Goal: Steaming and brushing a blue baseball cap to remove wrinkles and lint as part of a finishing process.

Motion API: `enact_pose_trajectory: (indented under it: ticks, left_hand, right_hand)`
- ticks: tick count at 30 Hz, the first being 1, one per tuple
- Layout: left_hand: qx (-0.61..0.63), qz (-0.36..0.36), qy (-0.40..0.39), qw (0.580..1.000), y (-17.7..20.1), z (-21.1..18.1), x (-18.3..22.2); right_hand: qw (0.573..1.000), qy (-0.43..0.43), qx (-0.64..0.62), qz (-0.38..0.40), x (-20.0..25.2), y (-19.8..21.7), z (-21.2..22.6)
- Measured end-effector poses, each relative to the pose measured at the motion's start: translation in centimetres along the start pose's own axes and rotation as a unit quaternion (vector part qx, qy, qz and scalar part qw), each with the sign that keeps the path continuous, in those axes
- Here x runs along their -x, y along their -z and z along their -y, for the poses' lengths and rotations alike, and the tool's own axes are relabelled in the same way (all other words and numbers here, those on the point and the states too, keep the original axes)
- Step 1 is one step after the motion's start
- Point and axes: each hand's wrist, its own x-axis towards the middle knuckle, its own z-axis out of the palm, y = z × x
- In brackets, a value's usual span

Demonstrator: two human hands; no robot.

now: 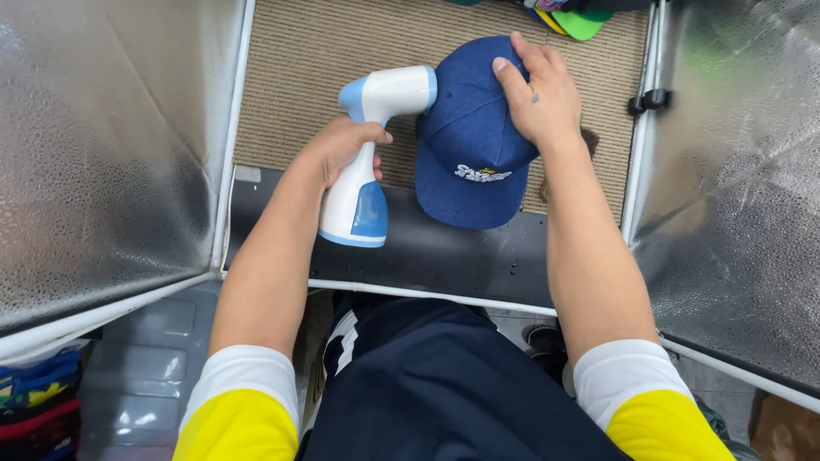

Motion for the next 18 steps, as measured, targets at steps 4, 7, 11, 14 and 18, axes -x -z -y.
enact_pose_trajectory:
  ticks: [4, 7, 11, 14, 18]
  left_hand:
    - [-0.039, 0.006, -0.002, 0.999, -0.4, 2.1, 1.2]
    - [-0.118, -0.041, -0.033, 0.992, -1.8, 3.4, 3.3]
    - [-0.359, -0.170, -0.141, 0.907, -3.9, 4.2, 4.6]
    - [-0.431, -0.212, -0.222, 0.849, -5.0, 6.0, 4.5]
    - [-0.504, -0.253, -0.320, 0.761, -5.1, 5.5, 4.8]
  right_hand:
    - [1.000, -0.012, -0.002, -0.005, -0.1, 0.1, 0.1]
    - [1.000, -0.014, 0.003, -0.009, 0.1, -0.3, -0.2]
    - [1.000, -0.006, 0.004, -0.007, 0.0, -0.2, -0.2]
    - [1.000, -0.005, 0.004, 0.000, 0.0, 0.0, -0.5]
    - [0.998, 0.055, 0.015, 0.014, -1.4, -0.4, -1.9]
